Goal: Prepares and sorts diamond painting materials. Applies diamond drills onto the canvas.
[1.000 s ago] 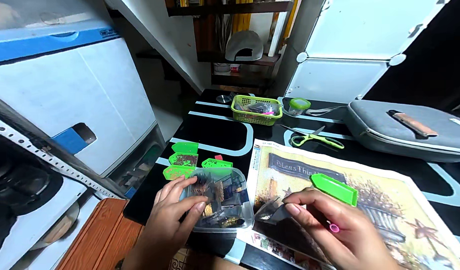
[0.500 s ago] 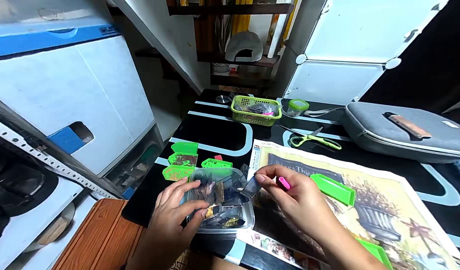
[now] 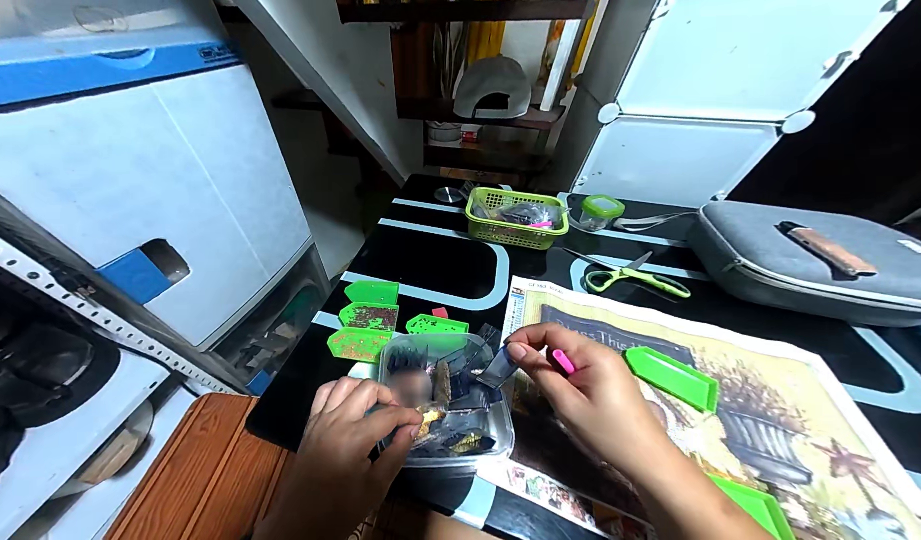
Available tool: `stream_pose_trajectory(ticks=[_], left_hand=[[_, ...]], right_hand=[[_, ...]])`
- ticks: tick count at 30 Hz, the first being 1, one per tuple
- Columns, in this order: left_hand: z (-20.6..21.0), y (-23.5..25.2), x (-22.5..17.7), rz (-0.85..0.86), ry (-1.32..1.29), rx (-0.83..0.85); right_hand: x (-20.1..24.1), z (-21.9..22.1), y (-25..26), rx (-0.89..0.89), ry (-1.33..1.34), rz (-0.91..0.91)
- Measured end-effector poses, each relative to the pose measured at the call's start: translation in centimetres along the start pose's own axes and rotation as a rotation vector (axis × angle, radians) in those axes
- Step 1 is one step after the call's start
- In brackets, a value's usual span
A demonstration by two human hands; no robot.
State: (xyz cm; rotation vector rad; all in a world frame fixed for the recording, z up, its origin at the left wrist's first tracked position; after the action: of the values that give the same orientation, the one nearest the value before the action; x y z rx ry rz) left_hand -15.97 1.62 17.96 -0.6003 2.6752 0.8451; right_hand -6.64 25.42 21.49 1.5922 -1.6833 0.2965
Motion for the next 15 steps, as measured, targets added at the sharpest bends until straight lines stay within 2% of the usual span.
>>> stream_pose_trajectory(ticks=[9,15], left_hand=[[0.2,0.0,0.0,0.015,-0.008,0.042],[0.2,0.0,0.0,0.001,-0.01,0.047]], right_hand=[[3.4,1.7,0.8,0.057,-0.301,-0.307],[5.2,3.2,1.7,0.147,-0.42,-0.43]])
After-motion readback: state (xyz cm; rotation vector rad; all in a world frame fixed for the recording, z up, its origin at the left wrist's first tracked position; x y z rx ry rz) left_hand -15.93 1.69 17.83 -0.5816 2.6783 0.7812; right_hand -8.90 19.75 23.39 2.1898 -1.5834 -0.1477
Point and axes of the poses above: each hand's wrist, its own y-axis towards the middle knuckle, its own z-axis out of the palm, x = y × z, the point moved 6 cm from there along y, towards the middle knuckle, and after that the axes turned 13 degrees about x, right-handed, at the moved point
